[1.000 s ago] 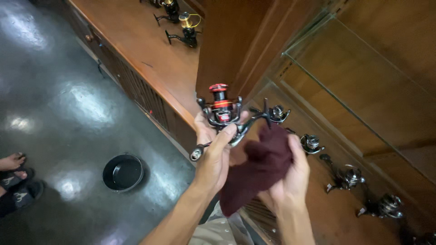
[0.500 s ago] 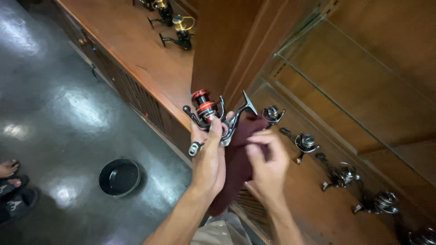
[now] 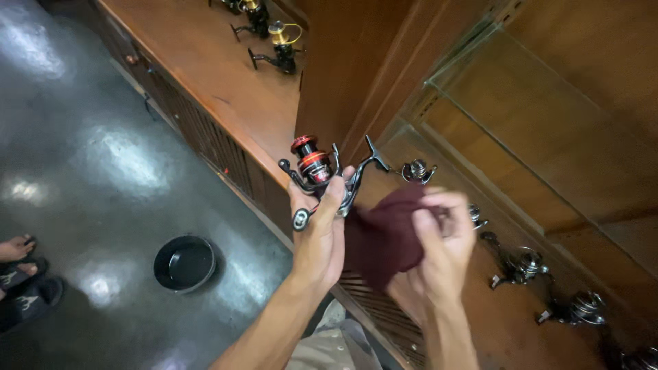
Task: The person removes fishing reels from a glass shelf, wipes the shelf surface with a cloth, and then cleans individual reels by hand using the same cloth.
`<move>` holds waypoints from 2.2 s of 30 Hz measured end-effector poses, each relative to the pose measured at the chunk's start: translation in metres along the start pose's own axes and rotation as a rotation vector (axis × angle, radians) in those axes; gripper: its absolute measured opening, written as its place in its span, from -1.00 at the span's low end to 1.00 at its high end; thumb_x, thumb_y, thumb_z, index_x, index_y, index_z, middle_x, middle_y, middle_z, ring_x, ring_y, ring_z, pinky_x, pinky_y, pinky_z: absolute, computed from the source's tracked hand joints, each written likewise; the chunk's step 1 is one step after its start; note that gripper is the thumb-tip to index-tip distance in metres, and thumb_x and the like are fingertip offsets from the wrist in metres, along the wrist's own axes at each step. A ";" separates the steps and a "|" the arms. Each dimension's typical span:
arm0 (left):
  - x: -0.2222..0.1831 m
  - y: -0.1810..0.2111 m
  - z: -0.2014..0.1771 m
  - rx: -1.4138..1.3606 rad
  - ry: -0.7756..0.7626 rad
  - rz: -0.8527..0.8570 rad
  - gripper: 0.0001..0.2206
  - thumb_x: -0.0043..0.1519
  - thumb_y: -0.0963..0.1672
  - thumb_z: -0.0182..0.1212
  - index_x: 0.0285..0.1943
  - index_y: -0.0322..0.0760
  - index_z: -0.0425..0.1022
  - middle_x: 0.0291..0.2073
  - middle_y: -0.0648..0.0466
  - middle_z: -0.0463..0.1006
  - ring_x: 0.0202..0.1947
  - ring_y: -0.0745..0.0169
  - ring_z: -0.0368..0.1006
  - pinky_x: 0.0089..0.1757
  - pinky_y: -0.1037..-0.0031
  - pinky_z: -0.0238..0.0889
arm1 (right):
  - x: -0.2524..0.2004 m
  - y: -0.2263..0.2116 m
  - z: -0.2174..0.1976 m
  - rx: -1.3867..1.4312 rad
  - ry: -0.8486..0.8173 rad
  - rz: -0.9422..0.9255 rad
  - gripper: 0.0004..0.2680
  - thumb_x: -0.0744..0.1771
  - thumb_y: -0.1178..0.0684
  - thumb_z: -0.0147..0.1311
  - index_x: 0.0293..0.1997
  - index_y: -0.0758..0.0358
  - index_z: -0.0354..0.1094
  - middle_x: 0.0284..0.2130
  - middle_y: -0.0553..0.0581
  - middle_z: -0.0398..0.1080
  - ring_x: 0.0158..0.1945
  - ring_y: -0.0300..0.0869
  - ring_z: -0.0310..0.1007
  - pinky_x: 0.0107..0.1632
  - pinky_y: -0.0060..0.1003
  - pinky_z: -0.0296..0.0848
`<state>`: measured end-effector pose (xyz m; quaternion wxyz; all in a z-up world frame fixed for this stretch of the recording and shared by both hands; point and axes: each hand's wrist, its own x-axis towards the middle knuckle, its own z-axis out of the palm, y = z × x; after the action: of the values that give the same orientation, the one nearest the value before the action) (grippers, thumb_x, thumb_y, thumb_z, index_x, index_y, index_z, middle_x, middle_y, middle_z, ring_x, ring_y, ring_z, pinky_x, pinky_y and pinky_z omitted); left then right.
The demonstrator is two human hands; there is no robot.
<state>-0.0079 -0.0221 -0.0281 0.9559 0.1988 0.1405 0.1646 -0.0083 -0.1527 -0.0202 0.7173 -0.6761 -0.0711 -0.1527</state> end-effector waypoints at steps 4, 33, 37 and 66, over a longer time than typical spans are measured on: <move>-0.008 0.008 0.023 -0.146 0.137 -0.168 -0.39 0.19 -0.16 0.10 0.48 0.05 0.07 0.19 -0.23 0.45 0.08 0.03 0.43 0.22 0.18 0.26 | -0.002 -0.017 0.029 -0.466 -0.002 -0.175 -0.54 0.16 0.34 -0.21 0.19 0.28 0.33 0.12 0.16 0.40 0.24 -0.12 0.37 0.35 -0.28 0.26; -0.010 -0.017 -0.024 0.402 -0.167 0.144 -0.28 0.14 -0.28 0.24 0.51 -0.23 0.01 -0.03 -0.17 0.48 -0.15 0.07 0.56 -0.18 0.22 0.63 | 0.054 0.015 -0.045 -0.480 0.257 -0.409 -0.91 0.45 0.14 -0.02 0.00 0.27 0.39 -0.19 0.17 0.40 -0.13 -0.09 0.36 0.04 -0.22 0.33; -0.008 0.005 -0.017 0.919 -0.176 0.413 -0.32 0.08 -0.15 0.23 0.42 -0.33 0.05 -0.10 -0.03 0.47 -0.20 0.21 0.43 -0.14 0.45 0.40 | 0.028 -0.027 -0.035 0.132 0.198 -0.163 -0.80 0.41 -0.17 0.07 -0.08 0.08 0.25 -0.17 -0.04 0.32 -0.13 -0.35 0.32 0.02 -0.45 0.36; 0.007 0.000 -0.042 0.209 -0.601 -0.377 -0.36 0.10 -0.19 0.22 0.42 -0.38 0.15 -0.08 -0.21 0.51 -0.16 -0.06 0.59 -0.32 0.25 0.57 | -0.016 0.010 -0.074 0.060 -0.538 0.277 -0.43 0.21 -0.34 0.28 0.15 0.37 0.38 -0.04 0.19 0.50 -0.35 -0.22 0.44 -0.25 -0.37 0.34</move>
<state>-0.0156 -0.0056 -0.0668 0.9425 0.3054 -0.0964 -0.0954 -0.0281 -0.2234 -0.0398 0.7065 -0.6739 -0.1703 0.1332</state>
